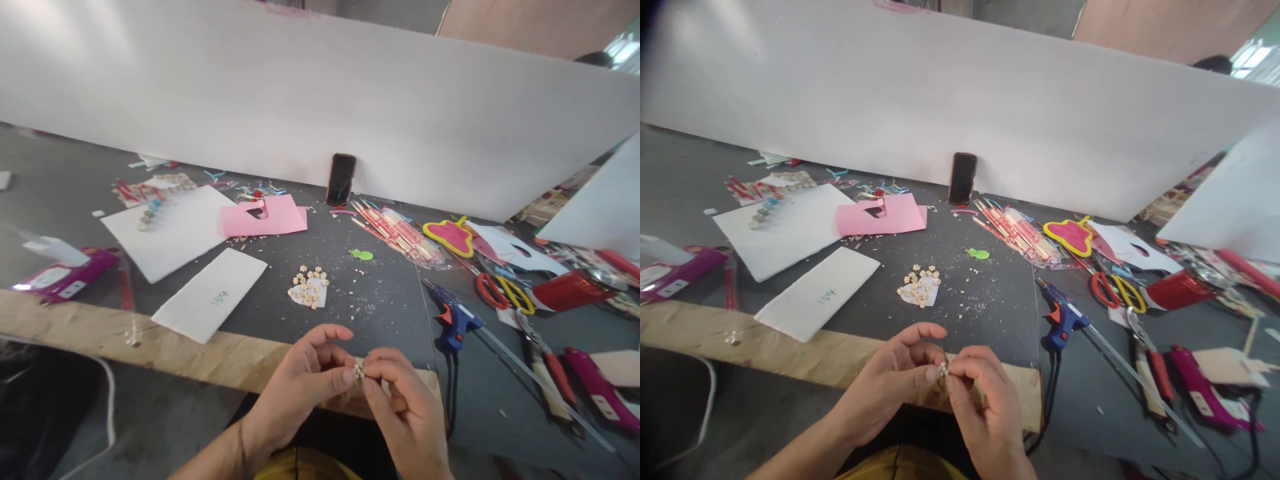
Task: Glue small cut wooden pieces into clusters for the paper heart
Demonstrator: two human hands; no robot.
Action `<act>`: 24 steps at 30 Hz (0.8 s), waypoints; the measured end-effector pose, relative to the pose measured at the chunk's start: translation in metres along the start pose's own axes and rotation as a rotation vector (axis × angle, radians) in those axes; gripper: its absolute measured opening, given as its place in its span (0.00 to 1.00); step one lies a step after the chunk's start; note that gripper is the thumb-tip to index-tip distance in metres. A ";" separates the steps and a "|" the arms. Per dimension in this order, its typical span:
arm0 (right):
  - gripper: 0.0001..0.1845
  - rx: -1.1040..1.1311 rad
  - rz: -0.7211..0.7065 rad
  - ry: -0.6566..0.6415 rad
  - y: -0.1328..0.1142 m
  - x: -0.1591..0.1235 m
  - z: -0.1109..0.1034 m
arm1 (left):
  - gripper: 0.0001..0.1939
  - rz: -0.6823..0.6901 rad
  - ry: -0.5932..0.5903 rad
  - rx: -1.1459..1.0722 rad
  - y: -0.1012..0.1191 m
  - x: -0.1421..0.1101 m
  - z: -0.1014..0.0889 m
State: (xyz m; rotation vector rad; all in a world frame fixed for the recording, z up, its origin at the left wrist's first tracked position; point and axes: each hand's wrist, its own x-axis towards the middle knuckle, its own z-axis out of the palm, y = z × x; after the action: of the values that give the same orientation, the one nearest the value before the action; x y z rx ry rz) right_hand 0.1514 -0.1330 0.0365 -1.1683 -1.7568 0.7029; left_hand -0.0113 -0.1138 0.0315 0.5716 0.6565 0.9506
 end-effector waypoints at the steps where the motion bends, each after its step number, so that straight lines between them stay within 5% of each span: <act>1: 0.06 0.007 -0.019 -0.003 0.001 0.000 0.000 | 0.21 -0.002 0.007 0.003 0.000 0.000 0.000; 9: 0.13 0.087 -0.012 -0.164 0.007 0.001 -0.004 | 0.22 -0.070 -0.017 0.057 0.004 -0.001 0.000; 24: 0.11 0.027 -0.057 -0.088 0.007 0.001 0.000 | 0.27 -0.095 -0.015 -0.011 0.003 0.002 0.000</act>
State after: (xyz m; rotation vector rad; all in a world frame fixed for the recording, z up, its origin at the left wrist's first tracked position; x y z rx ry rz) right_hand 0.1542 -0.1295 0.0313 -1.0797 -1.8405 0.7516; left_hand -0.0122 -0.1103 0.0331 0.5330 0.6588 0.8597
